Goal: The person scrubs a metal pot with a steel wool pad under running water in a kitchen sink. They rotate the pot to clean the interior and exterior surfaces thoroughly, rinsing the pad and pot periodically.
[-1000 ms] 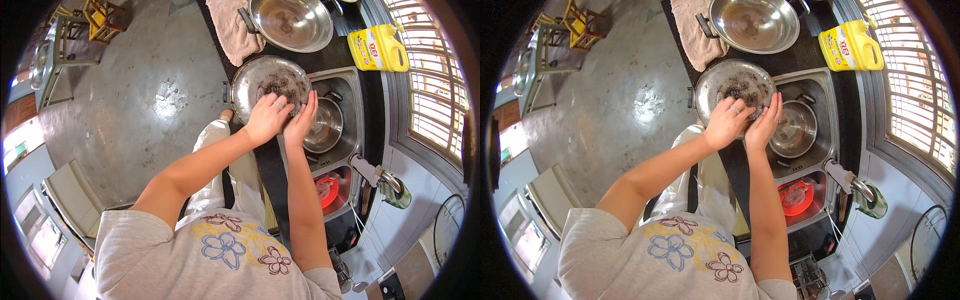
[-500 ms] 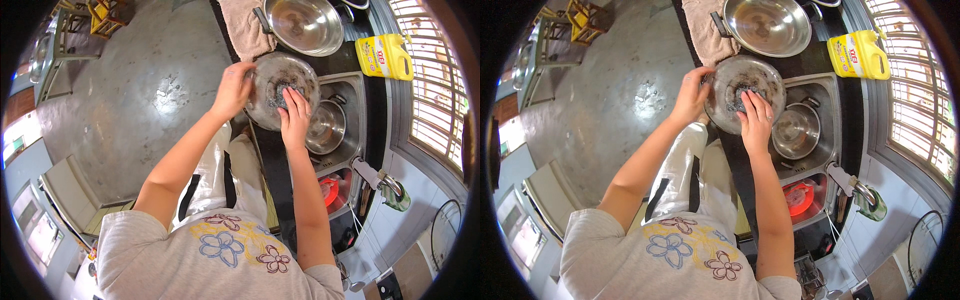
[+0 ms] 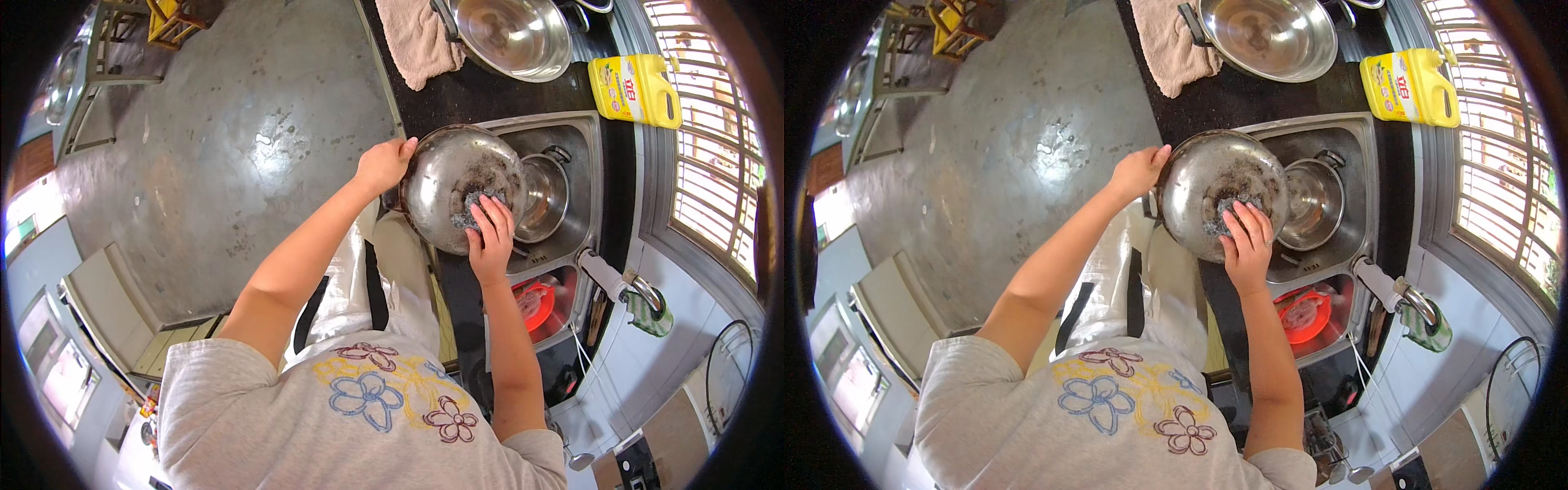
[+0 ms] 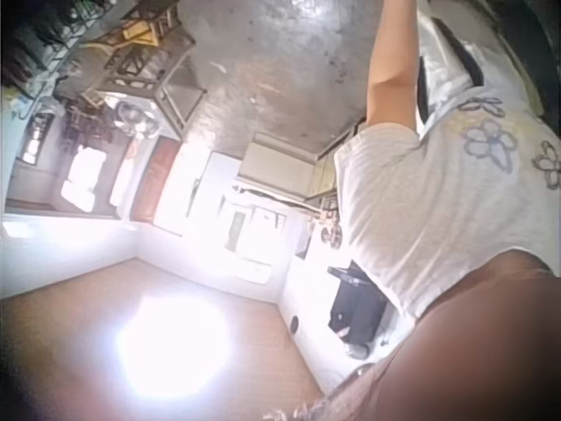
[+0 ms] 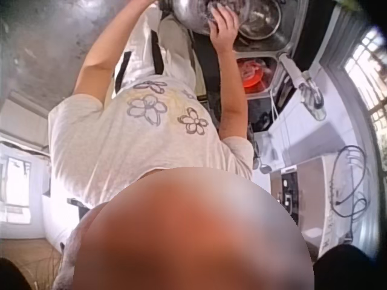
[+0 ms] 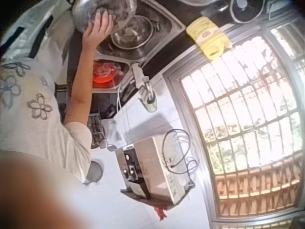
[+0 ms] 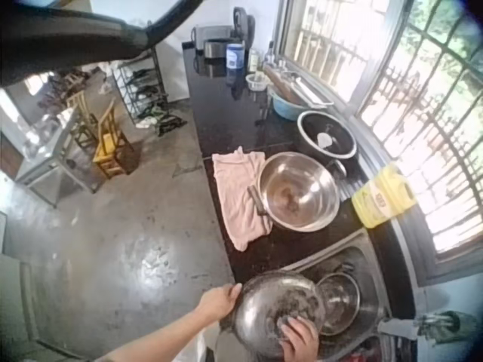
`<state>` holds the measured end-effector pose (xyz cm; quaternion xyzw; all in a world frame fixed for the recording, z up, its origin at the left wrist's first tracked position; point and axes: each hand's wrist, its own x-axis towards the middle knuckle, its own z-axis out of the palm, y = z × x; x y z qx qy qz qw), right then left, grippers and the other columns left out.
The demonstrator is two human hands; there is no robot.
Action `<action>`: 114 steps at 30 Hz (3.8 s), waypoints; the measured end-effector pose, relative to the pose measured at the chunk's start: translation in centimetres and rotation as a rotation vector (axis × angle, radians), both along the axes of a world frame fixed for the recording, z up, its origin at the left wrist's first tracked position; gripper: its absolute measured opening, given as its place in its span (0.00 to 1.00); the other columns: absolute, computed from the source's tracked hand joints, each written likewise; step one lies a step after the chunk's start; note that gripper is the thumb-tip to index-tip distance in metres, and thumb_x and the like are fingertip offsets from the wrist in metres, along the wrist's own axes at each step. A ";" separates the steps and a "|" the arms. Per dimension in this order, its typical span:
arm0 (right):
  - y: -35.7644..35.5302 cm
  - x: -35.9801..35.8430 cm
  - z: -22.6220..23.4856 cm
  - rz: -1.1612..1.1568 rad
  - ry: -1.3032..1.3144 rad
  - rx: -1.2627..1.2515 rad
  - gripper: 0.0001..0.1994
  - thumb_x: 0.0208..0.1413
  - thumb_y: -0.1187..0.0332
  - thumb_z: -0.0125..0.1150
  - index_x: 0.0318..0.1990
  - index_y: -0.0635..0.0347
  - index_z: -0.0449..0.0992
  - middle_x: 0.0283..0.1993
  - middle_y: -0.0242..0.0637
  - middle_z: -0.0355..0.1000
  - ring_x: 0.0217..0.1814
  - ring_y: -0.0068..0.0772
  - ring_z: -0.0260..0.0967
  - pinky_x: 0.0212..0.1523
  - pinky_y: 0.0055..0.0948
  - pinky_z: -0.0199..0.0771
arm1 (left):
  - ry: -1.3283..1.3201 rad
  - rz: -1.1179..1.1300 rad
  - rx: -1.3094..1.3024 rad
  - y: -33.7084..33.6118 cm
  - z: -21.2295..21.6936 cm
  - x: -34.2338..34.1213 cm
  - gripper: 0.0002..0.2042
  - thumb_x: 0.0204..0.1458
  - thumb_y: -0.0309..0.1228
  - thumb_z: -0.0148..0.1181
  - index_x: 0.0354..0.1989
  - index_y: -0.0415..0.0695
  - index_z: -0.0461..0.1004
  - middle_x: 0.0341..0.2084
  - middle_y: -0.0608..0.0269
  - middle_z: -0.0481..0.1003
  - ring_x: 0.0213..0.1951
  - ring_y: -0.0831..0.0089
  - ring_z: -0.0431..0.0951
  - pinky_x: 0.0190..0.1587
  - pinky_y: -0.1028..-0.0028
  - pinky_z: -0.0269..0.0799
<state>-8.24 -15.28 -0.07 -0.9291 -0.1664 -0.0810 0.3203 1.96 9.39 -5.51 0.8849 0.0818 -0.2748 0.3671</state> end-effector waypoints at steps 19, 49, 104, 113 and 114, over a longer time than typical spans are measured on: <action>-0.9 8.6 9.4 -0.529 -0.348 0.358 0.06 0.50 0.70 0.69 0.35 0.55 0.79 0.48 0.35 0.76 0.53 0.45 0.73 0.61 0.47 0.63 | -0.827 0.018 -0.057 -10.2 14.1 -1.4 0.19 0.63 0.45 0.55 0.22 0.45 0.73 0.15 0.53 0.72 0.19 0.52 0.74 0.22 0.59 0.67; -3.2 8.4 13.6 -0.274 -0.225 0.100 0.08 0.47 0.74 0.68 0.29 0.60 0.71 0.33 0.44 0.68 0.42 0.51 0.66 0.47 0.44 0.65 | -0.957 -0.050 -0.057 -10.7 14.5 -1.6 0.20 0.60 0.46 0.58 0.19 0.48 0.71 0.13 0.56 0.71 0.16 0.54 0.73 0.19 0.59 0.65; -3.1 11.7 18.6 -0.387 -0.354 -0.057 0.13 0.51 0.64 0.70 0.39 0.60 0.74 0.42 0.46 0.68 0.46 0.50 0.65 0.51 0.47 0.63 | -0.453 0.181 -0.951 -10.7 17.7 -0.5 0.17 0.68 0.37 0.52 0.29 0.38 0.73 0.21 0.79 0.63 0.27 0.86 0.58 0.28 0.79 0.58; -1.9 10.7 17.0 -0.299 -0.200 0.131 0.06 0.50 0.75 0.67 0.33 0.60 0.75 0.35 0.41 0.72 0.43 0.47 0.71 0.46 0.41 0.71 | -0.428 0.186 -0.820 -10.7 16.3 -1.4 0.20 0.69 0.40 0.48 0.32 0.35 0.72 0.21 0.75 0.64 0.27 0.83 0.59 0.29 0.77 0.61; -2.3 11.3 17.4 -0.408 -0.140 0.197 0.05 0.50 0.75 0.67 0.32 0.61 0.75 0.36 0.41 0.73 0.43 0.47 0.72 0.47 0.40 0.71 | -0.439 0.196 -0.797 -10.8 16.4 -1.6 0.20 0.69 0.40 0.48 0.33 0.35 0.73 0.22 0.75 0.65 0.27 0.83 0.60 0.30 0.77 0.62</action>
